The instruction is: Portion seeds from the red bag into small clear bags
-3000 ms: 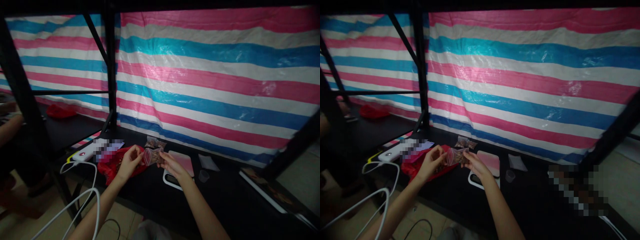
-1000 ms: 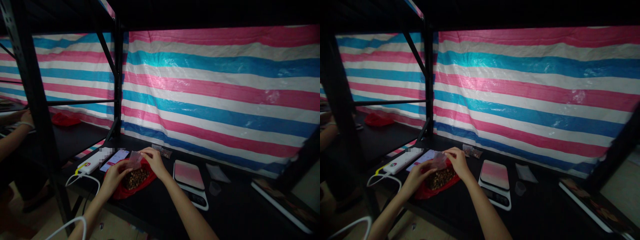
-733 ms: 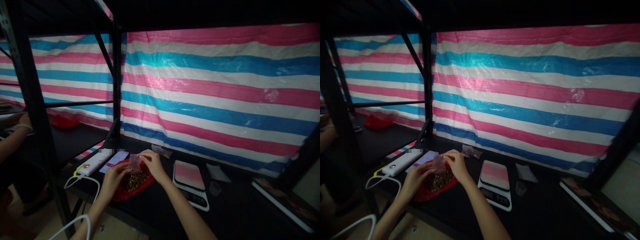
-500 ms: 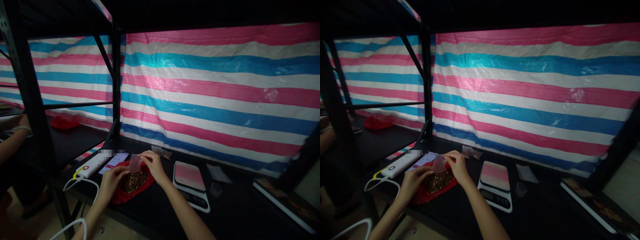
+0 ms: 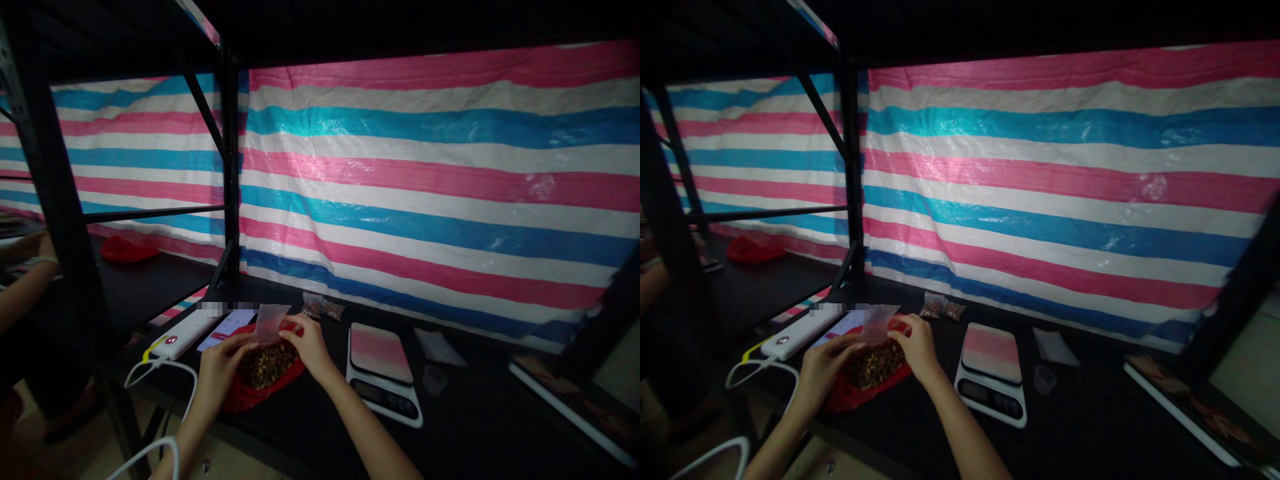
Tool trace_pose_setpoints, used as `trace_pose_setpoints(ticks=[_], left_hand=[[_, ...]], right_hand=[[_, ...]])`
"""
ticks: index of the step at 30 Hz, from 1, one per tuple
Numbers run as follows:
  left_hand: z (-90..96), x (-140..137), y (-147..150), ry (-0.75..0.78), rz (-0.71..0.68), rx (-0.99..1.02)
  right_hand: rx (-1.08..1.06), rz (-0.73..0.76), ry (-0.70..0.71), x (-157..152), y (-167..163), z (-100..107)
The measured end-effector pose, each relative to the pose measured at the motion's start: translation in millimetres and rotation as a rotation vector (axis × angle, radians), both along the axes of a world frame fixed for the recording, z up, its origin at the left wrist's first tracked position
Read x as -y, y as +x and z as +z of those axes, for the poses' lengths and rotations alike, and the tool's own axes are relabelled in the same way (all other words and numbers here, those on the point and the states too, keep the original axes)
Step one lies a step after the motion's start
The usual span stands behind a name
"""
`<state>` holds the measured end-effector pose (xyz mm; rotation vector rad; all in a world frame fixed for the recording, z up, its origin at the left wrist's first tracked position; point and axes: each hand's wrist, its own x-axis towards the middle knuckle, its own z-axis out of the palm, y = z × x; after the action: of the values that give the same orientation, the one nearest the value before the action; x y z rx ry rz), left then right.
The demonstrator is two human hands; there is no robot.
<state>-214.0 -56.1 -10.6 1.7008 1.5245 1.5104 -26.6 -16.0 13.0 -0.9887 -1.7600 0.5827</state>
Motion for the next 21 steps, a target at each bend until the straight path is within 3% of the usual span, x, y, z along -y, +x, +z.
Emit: trace_pose_setpoints(ticks=[8, 21], left_hand=[[-5.3, -2.3, -0.9, -0.015, -0.014, -0.003], [-9.5, -6.9, -4.8, -0.015, -0.011, -0.013]], right_hand=[[0.086, 0.002, -0.074, 1.1, -0.6, -7.4], [0.127, -0.104, -0.004, 10.0, -3.2, 0.0]])
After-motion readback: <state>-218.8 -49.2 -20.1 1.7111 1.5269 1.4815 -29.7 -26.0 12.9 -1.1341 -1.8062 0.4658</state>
